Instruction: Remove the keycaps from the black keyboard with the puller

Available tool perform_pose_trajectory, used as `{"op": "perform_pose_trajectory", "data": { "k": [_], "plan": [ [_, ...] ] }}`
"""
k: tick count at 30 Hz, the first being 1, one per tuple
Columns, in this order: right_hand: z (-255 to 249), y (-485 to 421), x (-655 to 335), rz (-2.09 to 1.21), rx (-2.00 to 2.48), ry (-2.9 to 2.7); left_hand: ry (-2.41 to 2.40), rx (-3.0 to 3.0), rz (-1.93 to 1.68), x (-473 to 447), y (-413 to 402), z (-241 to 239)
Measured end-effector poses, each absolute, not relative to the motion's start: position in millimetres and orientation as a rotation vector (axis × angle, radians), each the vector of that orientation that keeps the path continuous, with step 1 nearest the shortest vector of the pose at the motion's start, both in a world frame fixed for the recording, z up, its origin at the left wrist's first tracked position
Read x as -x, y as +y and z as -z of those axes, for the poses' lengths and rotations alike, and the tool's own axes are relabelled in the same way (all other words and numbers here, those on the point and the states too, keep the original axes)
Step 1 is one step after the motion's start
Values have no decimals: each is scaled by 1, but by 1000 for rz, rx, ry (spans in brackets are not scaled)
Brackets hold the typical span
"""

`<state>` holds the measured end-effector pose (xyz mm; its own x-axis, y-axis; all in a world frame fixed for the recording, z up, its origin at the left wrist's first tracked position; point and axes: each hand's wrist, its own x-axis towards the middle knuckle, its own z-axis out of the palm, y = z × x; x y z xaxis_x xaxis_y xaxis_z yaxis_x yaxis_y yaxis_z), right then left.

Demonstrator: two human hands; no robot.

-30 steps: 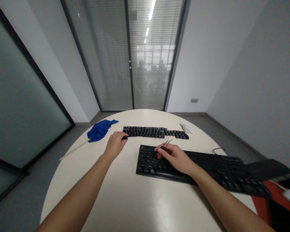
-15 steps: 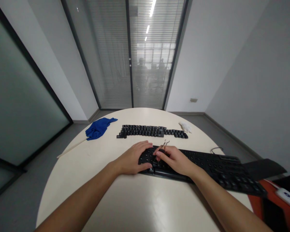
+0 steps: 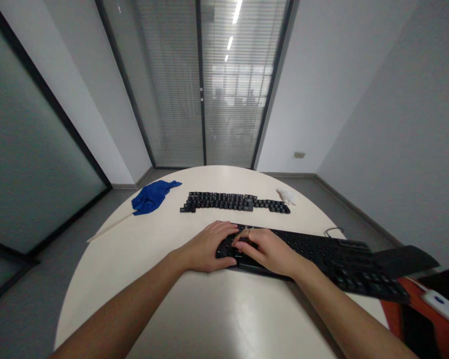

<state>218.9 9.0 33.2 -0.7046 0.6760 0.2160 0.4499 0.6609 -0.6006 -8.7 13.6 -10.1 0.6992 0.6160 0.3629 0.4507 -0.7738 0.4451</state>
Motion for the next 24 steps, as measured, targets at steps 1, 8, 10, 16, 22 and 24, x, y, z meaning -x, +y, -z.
{"op": "perform_pose_trajectory", "data": {
  "k": [1,8,10,16,22,24],
  "plan": [
    [-33,9,-219,-715,920,-2438,839,-2586,-711,8,14,10],
    [-28,11,-218,-786,1048,-2378,839,-2566,-700,8,13,8],
    [-27,11,-218,-799,1030,-2392,841,-2560,-705,8,13,9],
    [-29,11,-219,-726,817,-2490,870,-2563,-695,9,12,8],
    [-26,18,-228,-910,895,-2351,901,-2550,-707,5,8,5],
    [-21,22,-230,-1030,960,-2287,915,-2540,-707,3,7,5]
  ]
}}
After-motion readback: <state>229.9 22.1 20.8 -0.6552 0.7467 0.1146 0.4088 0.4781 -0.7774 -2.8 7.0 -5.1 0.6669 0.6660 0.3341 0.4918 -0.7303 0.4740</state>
